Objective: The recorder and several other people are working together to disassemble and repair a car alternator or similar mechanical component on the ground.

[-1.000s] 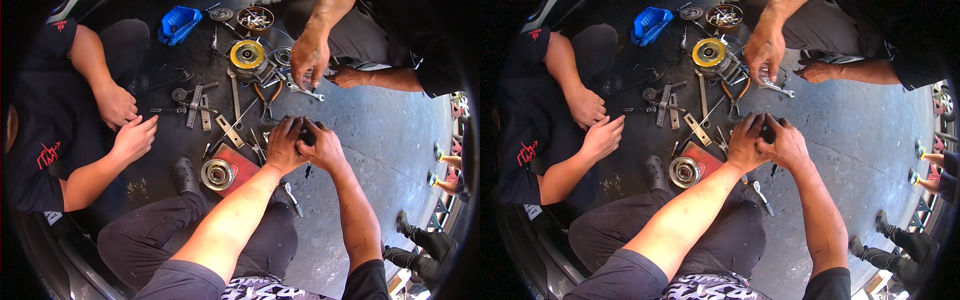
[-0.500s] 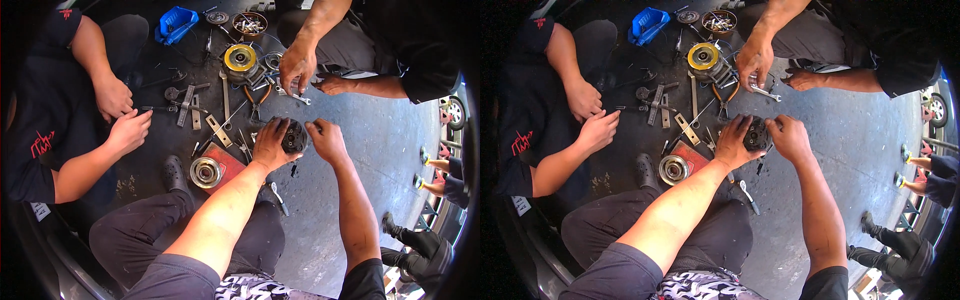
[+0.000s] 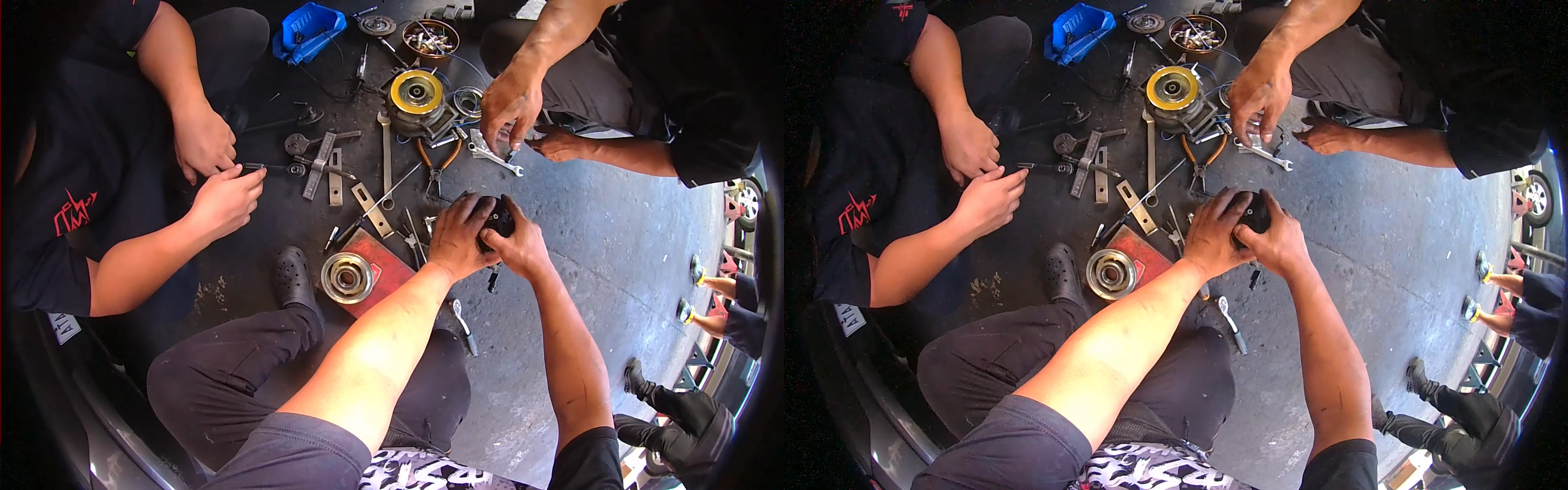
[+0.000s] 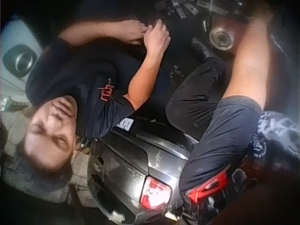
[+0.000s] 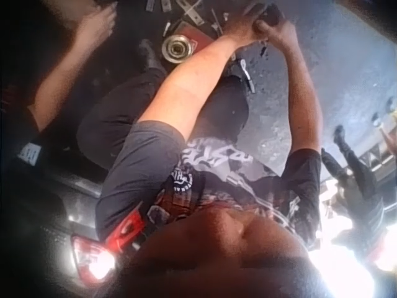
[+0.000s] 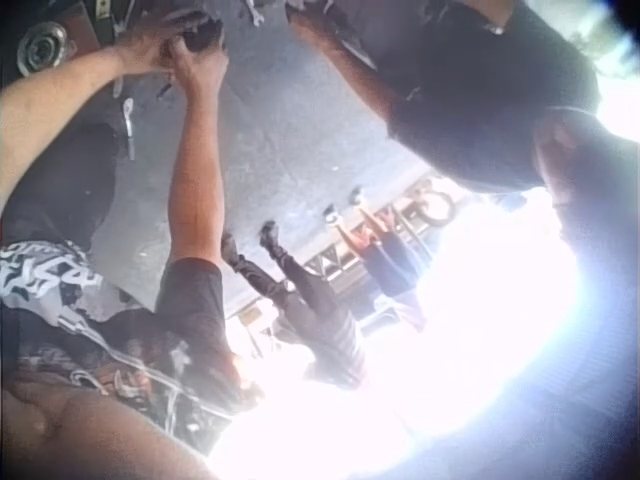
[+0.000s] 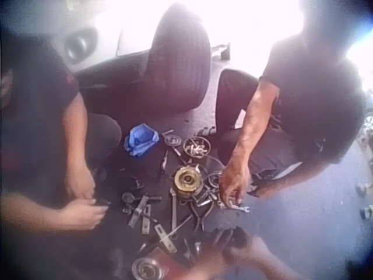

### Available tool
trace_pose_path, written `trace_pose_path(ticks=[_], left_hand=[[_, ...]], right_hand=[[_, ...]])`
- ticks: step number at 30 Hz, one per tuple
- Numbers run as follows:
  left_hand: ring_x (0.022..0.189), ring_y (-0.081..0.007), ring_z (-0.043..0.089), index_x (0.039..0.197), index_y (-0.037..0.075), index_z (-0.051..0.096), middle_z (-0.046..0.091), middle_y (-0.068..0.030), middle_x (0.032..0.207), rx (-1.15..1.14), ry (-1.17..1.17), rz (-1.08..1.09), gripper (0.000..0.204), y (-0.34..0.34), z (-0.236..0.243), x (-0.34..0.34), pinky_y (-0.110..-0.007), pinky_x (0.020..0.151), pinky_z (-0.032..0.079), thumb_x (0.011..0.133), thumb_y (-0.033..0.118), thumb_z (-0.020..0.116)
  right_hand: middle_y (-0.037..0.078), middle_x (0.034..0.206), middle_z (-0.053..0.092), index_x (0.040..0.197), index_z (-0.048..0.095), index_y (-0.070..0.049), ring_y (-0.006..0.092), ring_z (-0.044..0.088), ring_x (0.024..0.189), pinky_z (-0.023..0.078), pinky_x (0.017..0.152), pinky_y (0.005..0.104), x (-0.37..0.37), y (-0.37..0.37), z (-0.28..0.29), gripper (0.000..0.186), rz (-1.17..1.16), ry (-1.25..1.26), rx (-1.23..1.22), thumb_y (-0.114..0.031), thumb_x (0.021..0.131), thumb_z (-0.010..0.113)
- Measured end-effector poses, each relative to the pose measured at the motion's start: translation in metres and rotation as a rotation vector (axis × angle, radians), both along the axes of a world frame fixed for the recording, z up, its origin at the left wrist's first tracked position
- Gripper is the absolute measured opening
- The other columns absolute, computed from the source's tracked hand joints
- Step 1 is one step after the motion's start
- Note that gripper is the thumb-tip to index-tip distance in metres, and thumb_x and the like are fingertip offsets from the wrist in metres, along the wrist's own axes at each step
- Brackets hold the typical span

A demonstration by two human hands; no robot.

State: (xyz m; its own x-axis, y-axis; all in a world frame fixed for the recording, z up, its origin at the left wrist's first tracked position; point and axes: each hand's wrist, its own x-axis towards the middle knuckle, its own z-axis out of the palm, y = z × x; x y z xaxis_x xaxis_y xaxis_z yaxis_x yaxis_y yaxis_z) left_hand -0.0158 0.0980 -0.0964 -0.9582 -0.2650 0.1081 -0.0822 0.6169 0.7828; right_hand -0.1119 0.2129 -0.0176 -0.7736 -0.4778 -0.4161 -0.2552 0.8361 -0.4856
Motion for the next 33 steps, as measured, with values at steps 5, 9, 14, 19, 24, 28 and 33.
trace_pose_path(ticks=[5,9,14,19,24,28,33], left_hand=[[0.133,-0.0367,0.043,0.142,0.015,0.047,0.042,-0.0151,0.145,-0.042,0.062,0.014,0.096,0.003,-0.005,-0.001,-0.051,0.109,0.035,0.058,0.039,0.087],[0.131,-0.0383,0.044,0.14,0.015,0.05,0.042,-0.0167,0.143,-0.048,0.081,0.022,0.091,0.004,-0.009,-0.002,-0.051,0.109,0.035,0.061,0.042,0.085],[0.131,-0.0395,0.044,0.139,0.015,0.051,0.043,-0.0178,0.143,-0.052,0.091,0.001,0.089,-0.001,-0.003,-0.003,-0.052,0.109,0.035,0.062,0.043,0.085],[0.136,-0.0411,0.039,0.149,0.013,0.04,0.039,-0.019,0.148,-0.046,0.021,-0.054,0.109,-0.017,0.007,0.007,-0.051,0.112,0.032,0.06,0.054,0.087],[0.138,-0.0394,0.038,0.15,0.01,0.038,0.04,-0.02,0.149,-0.142,-0.1,0.079,0.098,-0.086,-0.018,0.081,-0.05,0.113,0.033,0.071,0.044,0.084],[0.136,-0.0372,0.041,0.145,0.008,0.044,0.044,-0.0187,0.146,-0.223,-0.332,0.325,0.077,-0.155,-0.053,0.151,-0.047,0.113,0.034,0.079,0.031,0.078],[0.124,-0.0377,0.054,0.13,0.007,0.059,0.058,-0.0213,0.13,-0.138,-0.698,0.551,0.053,-0.218,-0.077,0.193,-0.044,0.106,0.044,0.084,0.029,0.073]], right_hand=[[0.033,0.114,0.065,0.141,0.047,0.005,0.0433,0.065,0.109,0.052,0.093,0.0454,-0.002,0.005,-0.005,0.089,0.014,0.008,-0.117,-0.042,0.068,0.069],[0.033,0.115,0.065,0.141,0.047,0.005,0.0433,0.065,0.108,0.052,0.093,0.0454,-0.004,0.005,-0.004,0.091,0.004,-0.028,-0.107,-0.042,0.067,0.07],[0.031,0.116,0.065,0.14,0.049,0.005,0.044,0.065,0.109,0.052,0.094,0.0448,-0.005,0.009,-0.003,0.091,0.039,0.019,-0.106,-0.047,0.07,0.072],[0.028,0.116,0.067,0.137,0.052,0.005,0.0443,0.065,0.108,0.051,0.095,0.0437,-0.002,0.026,0.006,0.081,0.048,0.206,-0.117,-0.051,0.082,0.072],[0.022,0.101,0.072,0.116,0.065,0.006,0.0296,0.071,0.094,0.053,0.087,0.0366,0.036,0.057,0.009,0.039,-0.386,0.096,-0.315,-0.023,0.09,0.069],[0.008,0.086,0.069,0.111,0.065,0.005,0.0123,0.062,0.071,0.052,0.066,0.029,0.1,0.066,-0.011,0.024,-0.363,0.0,-0.358,-0.011,0.093,0.063],[0.016,0.077,0.07,0.108,0.067,0.002,0.0221,0.068,0.071,0.053,0.071,0.0342,0.167,0.07,-0.023,0.021,-0.43,-0.268,-0.206,-0.007,0.09,0.062]])
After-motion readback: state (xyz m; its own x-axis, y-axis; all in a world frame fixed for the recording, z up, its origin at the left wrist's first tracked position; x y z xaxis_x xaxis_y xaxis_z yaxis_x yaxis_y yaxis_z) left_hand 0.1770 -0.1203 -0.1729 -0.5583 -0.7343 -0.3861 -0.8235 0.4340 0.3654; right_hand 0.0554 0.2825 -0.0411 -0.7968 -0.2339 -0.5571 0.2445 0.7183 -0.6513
